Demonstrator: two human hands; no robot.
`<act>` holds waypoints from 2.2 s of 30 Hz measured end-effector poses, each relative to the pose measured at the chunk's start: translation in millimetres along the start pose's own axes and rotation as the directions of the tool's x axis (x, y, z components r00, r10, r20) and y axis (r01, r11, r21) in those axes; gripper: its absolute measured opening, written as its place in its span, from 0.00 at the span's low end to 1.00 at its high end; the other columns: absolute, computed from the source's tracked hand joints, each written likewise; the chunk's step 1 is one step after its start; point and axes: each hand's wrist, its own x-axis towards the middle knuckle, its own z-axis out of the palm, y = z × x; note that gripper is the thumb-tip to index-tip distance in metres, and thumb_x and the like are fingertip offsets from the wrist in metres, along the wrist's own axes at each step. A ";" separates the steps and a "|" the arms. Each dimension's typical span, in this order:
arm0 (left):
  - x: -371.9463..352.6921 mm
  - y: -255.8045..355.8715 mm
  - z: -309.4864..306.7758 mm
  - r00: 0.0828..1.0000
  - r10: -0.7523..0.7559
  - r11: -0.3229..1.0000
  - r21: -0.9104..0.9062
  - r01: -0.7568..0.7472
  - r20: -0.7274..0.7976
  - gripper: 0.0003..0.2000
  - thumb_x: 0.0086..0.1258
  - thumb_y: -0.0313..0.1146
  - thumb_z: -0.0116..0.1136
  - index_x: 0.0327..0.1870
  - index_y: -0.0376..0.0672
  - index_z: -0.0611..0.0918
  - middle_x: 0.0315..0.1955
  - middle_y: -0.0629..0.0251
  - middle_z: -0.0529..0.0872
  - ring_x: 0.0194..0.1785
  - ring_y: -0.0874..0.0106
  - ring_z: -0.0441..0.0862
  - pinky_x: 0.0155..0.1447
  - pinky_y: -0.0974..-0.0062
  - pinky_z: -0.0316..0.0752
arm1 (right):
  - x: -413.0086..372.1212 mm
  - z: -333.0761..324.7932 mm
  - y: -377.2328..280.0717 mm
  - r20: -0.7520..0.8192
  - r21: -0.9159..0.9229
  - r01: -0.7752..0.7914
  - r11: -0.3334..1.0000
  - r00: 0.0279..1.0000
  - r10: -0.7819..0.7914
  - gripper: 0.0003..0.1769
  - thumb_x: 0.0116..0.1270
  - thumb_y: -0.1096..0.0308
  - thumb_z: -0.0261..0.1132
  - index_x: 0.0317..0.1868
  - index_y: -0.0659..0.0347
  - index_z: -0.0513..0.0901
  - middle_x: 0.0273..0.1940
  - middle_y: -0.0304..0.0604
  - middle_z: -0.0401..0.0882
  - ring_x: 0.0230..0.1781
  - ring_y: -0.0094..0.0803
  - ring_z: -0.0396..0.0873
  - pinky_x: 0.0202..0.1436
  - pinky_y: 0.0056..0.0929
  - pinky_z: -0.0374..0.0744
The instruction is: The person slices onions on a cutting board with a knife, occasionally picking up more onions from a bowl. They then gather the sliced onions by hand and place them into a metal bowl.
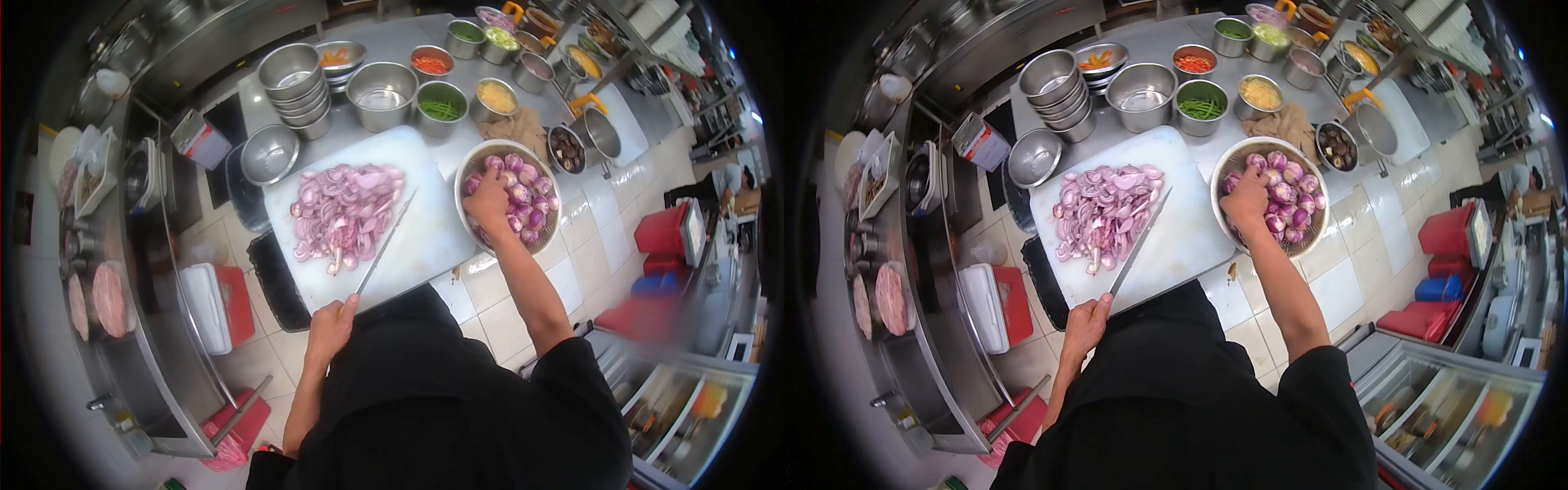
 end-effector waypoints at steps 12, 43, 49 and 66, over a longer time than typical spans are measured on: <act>-11.8 -10.8 -22.7 0.997 -0.060 0.998 -0.032 0.062 0.040 0.35 0.75 0.61 0.50 0.30 0.28 0.82 0.27 0.37 0.83 0.36 0.43 0.83 0.45 0.55 0.75 | -3.6 -39.5 13.2 -0.104 0.171 0.022 0.985 0.995 -0.005 0.48 0.38 0.61 0.80 0.64 0.54 0.72 0.59 0.62 0.73 0.60 0.58 0.75 0.64 0.48 0.75; -4.2 -5.4 -4.3 0.995 -0.091 0.996 -0.002 0.092 0.042 0.34 0.78 0.58 0.45 0.31 0.29 0.82 0.27 0.40 0.84 0.36 0.46 0.84 0.45 0.57 0.75 | -128.8 58.9 -5.0 -0.382 0.611 0.608 0.506 0.787 -0.485 0.27 0.49 0.76 0.73 0.52 0.61 0.79 0.54 0.55 0.77 0.58 0.56 0.74 0.62 0.43 0.75; -12.3 19.4 -8.6 0.992 -0.060 0.996 0.079 0.051 0.113 0.33 0.80 0.57 0.42 0.34 0.28 0.81 0.32 0.31 0.83 0.42 0.36 0.81 0.49 0.50 0.73 | -121.6 73.6 -6.3 -0.400 0.566 0.660 0.494 0.744 -0.535 0.23 0.48 0.76 0.73 0.48 0.62 0.79 0.50 0.53 0.77 0.52 0.51 0.75 0.57 0.42 0.75; -7.5 17.8 -7.0 0.973 -0.063 0.943 0.333 -0.014 0.220 0.32 0.82 0.53 0.37 0.36 0.28 0.82 0.34 0.27 0.82 0.45 0.33 0.80 0.54 0.44 0.72 | -117.6 72.4 -6.2 -0.402 0.571 0.669 0.476 0.733 -0.549 0.22 0.47 0.77 0.72 0.46 0.63 0.79 0.48 0.53 0.78 0.48 0.51 0.77 0.52 0.41 0.78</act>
